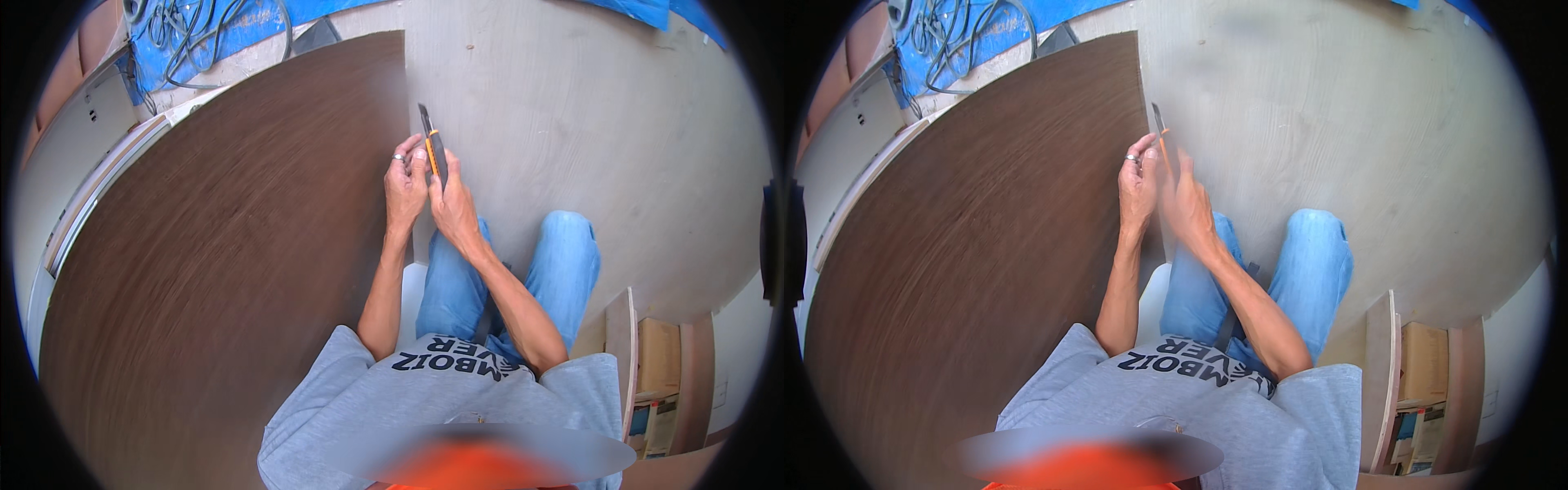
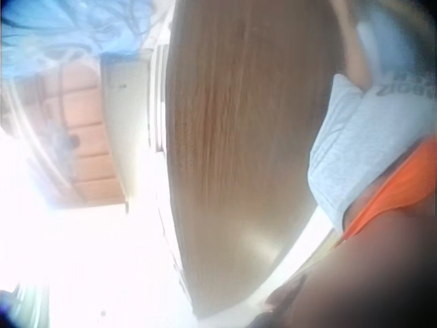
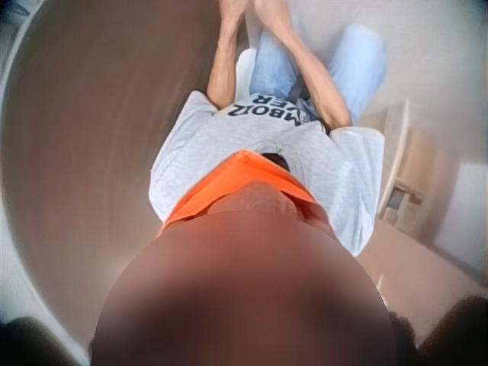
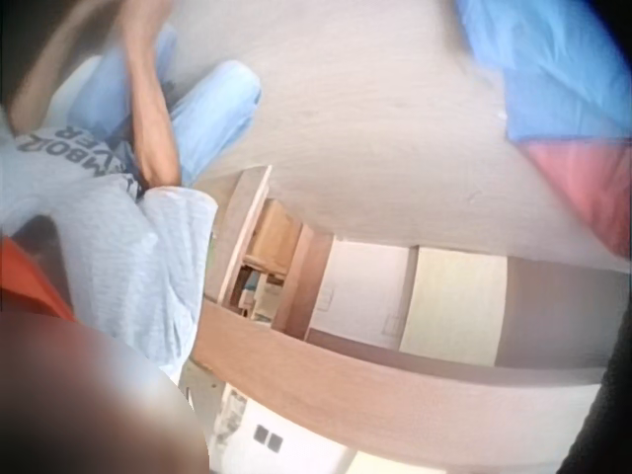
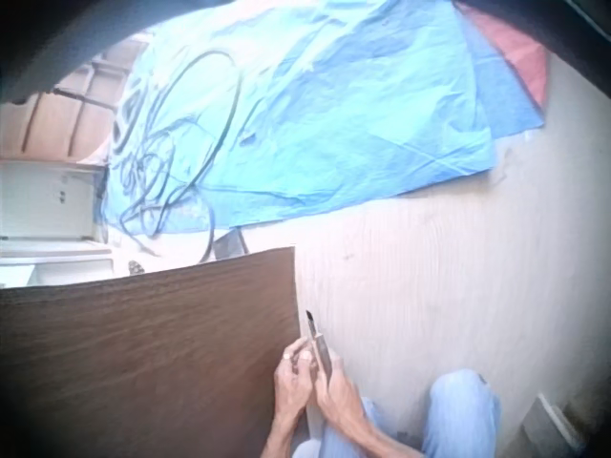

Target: The person kneels on the floor and uses a utility knife to score and cut a dark brown laminate flooring plank. They repeatedly score the edge of the plank to create a clean cut line.

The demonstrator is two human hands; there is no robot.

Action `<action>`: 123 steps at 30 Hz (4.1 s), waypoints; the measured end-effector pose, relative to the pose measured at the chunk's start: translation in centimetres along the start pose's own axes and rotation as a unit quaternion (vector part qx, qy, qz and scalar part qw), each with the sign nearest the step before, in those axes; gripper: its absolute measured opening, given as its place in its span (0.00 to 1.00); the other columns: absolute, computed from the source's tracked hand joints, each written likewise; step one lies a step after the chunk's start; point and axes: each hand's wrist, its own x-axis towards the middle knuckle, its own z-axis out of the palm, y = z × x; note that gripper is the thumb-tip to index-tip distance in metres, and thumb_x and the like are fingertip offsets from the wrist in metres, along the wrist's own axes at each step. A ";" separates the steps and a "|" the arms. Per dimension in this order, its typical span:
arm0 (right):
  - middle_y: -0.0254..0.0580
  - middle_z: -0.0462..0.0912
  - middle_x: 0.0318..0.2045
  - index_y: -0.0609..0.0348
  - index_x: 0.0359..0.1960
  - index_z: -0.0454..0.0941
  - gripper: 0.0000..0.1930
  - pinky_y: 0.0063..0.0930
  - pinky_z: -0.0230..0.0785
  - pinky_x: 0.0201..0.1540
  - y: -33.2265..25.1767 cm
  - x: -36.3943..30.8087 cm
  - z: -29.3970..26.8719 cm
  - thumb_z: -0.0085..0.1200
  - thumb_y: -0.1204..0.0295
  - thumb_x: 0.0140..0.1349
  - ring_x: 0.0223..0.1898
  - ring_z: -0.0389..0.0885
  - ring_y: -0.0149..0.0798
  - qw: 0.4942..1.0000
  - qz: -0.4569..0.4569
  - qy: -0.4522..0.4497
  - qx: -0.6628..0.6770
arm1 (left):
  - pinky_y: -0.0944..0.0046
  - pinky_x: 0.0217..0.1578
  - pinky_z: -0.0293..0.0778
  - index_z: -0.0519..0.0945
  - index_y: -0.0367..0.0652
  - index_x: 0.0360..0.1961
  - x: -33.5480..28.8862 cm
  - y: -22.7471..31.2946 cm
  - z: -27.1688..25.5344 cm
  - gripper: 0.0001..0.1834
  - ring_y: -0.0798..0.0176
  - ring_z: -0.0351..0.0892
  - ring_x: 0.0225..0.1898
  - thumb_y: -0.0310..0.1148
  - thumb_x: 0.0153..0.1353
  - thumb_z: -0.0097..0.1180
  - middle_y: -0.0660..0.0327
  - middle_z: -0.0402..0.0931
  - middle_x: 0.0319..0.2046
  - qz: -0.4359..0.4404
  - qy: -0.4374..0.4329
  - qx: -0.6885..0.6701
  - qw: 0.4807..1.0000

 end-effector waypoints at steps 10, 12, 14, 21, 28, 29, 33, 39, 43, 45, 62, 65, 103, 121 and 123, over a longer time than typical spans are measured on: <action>0.61 0.79 0.21 0.58 0.68 0.53 0.26 0.55 0.69 0.31 -4.8 10.6 -1.1 0.42 0.67 0.70 0.25 0.81 0.64 0.998 -0.064 0.014 0.011 | 0.57 0.58 0.71 0.73 0.34 0.59 2.3 -0.3 1.7 0.20 0.55 0.76 0.58 0.34 0.75 0.39 0.48 0.77 0.54 -0.036 0.053 0.016 0.998; 0.61 0.79 0.21 0.58 0.68 0.53 0.26 0.54 0.70 0.31 -4.9 10.6 -1.0 0.41 0.66 0.71 0.26 0.81 0.62 0.998 -0.057 -0.004 0.033 | 0.58 0.59 0.70 0.72 0.34 0.61 2.0 -0.5 1.8 0.22 0.55 0.74 0.59 0.38 0.76 0.39 0.48 0.76 0.55 -0.031 0.056 -0.108 0.992; 0.60 0.79 0.21 0.59 0.68 0.53 0.27 0.53 0.70 0.32 -4.7 10.4 -0.9 0.41 0.66 0.71 0.26 0.82 0.61 0.995 -0.064 -0.024 0.072 | 0.58 0.59 0.69 0.70 0.34 0.62 2.7 -0.4 1.8 0.24 0.55 0.72 0.60 0.41 0.75 0.41 0.47 0.75 0.56 -0.057 0.054 -0.173 0.982; 0.62 0.82 0.27 0.54 0.68 0.53 0.26 0.53 0.72 0.32 -3.5 11.4 0.5 0.43 0.66 0.71 0.29 0.83 0.65 0.994 -0.093 0.036 0.036 | 0.61 0.55 0.70 0.68 0.27 0.62 7.7 0.1 1.1 0.31 0.61 0.74 0.55 0.46 0.70 0.52 0.49 0.75 0.53 -0.034 0.007 -0.171 0.985; 0.60 0.83 0.31 0.56 0.67 0.53 0.28 0.51 0.74 0.37 -3.2 11.7 1.0 0.46 0.64 0.69 0.35 0.85 0.62 0.991 -0.105 0.024 0.074 | 0.67 0.52 0.72 0.65 0.30 0.64 9.0 1.6 0.8 0.35 0.67 0.76 0.51 0.44 0.66 0.59 0.54 0.76 0.51 -0.061 -0.046 -0.166 0.983; 0.59 0.84 0.32 0.57 0.67 0.52 0.29 0.50 0.75 0.37 -3.2 11.6 1.1 0.47 0.63 0.69 0.36 0.85 0.62 0.991 -0.099 0.018 0.084 | 0.66 0.52 0.72 0.65 0.30 0.64 9.1 1.8 0.9 0.36 0.67 0.76 0.50 0.43 0.64 0.61 0.54 0.77 0.50 -0.067 -0.051 -0.164 0.983; 0.57 0.84 0.32 0.59 0.67 0.52 0.30 0.49 0.75 0.38 -3.3 11.6 1.3 0.48 0.63 0.68 0.36 0.85 0.61 0.986 -0.133 0.036 0.097 | 0.61 0.51 0.75 0.66 0.24 0.63 9.5 2.3 1.2 0.34 0.56 0.79 0.52 0.39 0.64 0.60 0.41 0.77 0.52 -0.069 -0.040 -0.162 0.984; 0.60 0.83 0.33 0.61 0.67 0.52 0.27 0.49 0.75 0.38 -4.2 11.3 1.0 0.45 0.65 0.71 0.37 0.85 0.62 0.992 -0.109 0.031 0.048 | 0.70 0.44 0.74 0.61 0.28 0.66 10.0 2.2 0.6 0.38 0.70 0.78 0.43 0.40 0.63 0.62 0.57 0.78 0.43 -0.107 -0.081 -0.206 0.969; 0.63 0.82 0.36 0.61 0.67 0.50 0.24 0.51 0.73 0.40 -4.9 10.6 0.6 0.40 0.67 0.74 0.39 0.84 0.65 0.995 -0.085 -0.003 0.045 | 0.69 0.43 0.75 0.60 0.27 0.66 10.5 1.7 -0.1 0.37 0.69 0.78 0.42 0.39 0.64 0.59 0.56 0.78 0.43 -0.108 -0.119 -0.229 0.960; 0.64 0.82 0.34 0.62 0.66 0.50 0.24 0.51 0.73 0.39 -5.0 10.5 0.7 0.41 0.68 0.73 0.38 0.83 0.66 0.994 -0.096 0.004 0.045 | 0.68 0.44 0.75 0.59 0.27 0.66 10.6 1.5 -0.2 0.37 0.69 0.78 0.43 0.39 0.64 0.59 0.55 0.78 0.43 -0.133 -0.117 -0.210 0.962; 0.52 0.80 0.33 0.61 0.66 0.55 0.24 0.43 0.73 0.37 -4.3 8.3 2.3 0.44 0.66 0.73 0.35 0.84 0.52 0.989 -0.108 0.045 0.094 | 0.62 0.50 0.74 0.67 0.27 0.63 8.2 1.5 -0.6 0.29 0.59 0.78 0.49 0.34 0.65 0.55 0.47 0.78 0.47 -0.075 -0.106 -0.177 0.976; 0.52 0.81 0.33 0.61 0.66 0.54 0.27 0.44 0.74 0.37 -4.1 8.8 2.5 0.46 0.65 0.72 0.36 0.85 0.54 0.981 -0.140 0.068 0.113 | 0.62 0.51 0.73 0.67 0.27 0.63 8.6 1.8 -0.5 0.29 0.59 0.77 0.50 0.34 0.65 0.54 0.46 0.77 0.48 -0.060 -0.111 -0.162 0.979; 0.67 0.82 0.36 0.60 0.65 0.54 0.25 0.51 0.73 0.43 -5.1 9.4 -0.2 0.45 0.65 0.72 0.43 0.82 0.69 0.993 -0.112 0.011 0.038 | 0.66 0.43 0.75 0.59 0.28 0.64 9.6 0.4 0.8 0.36 0.67 0.77 0.43 0.41 0.64 0.60 0.52 0.75 0.45 -0.070 -0.128 -0.233 0.962; 0.61 0.83 0.34 0.61 0.64 0.57 0.23 0.47 0.74 0.39 -3.6 7.9 1.0 0.46 0.68 0.72 0.38 0.84 0.63 0.993 -0.102 0.016 0.065 | 0.69 0.42 0.74 0.62 0.29 0.62 7.4 0.1 0.4 0.33 0.70 0.76 0.39 0.40 0.64 0.59 0.57 0.76 0.40 -0.088 -0.108 -0.210 0.968; 0.59 0.82 0.32 0.61 0.61 0.58 0.21 0.46 0.73 0.36 -3.4 8.0 1.1 0.46 0.68 0.71 0.36 0.84 0.61 0.991 -0.114 0.019 0.073 | 0.69 0.41 0.74 0.63 0.30 0.62 7.4 0.0 0.3 0.32 0.71 0.75 0.38 0.39 0.64 0.59 0.59 0.75 0.38 -0.086 -0.102 -0.205 0.970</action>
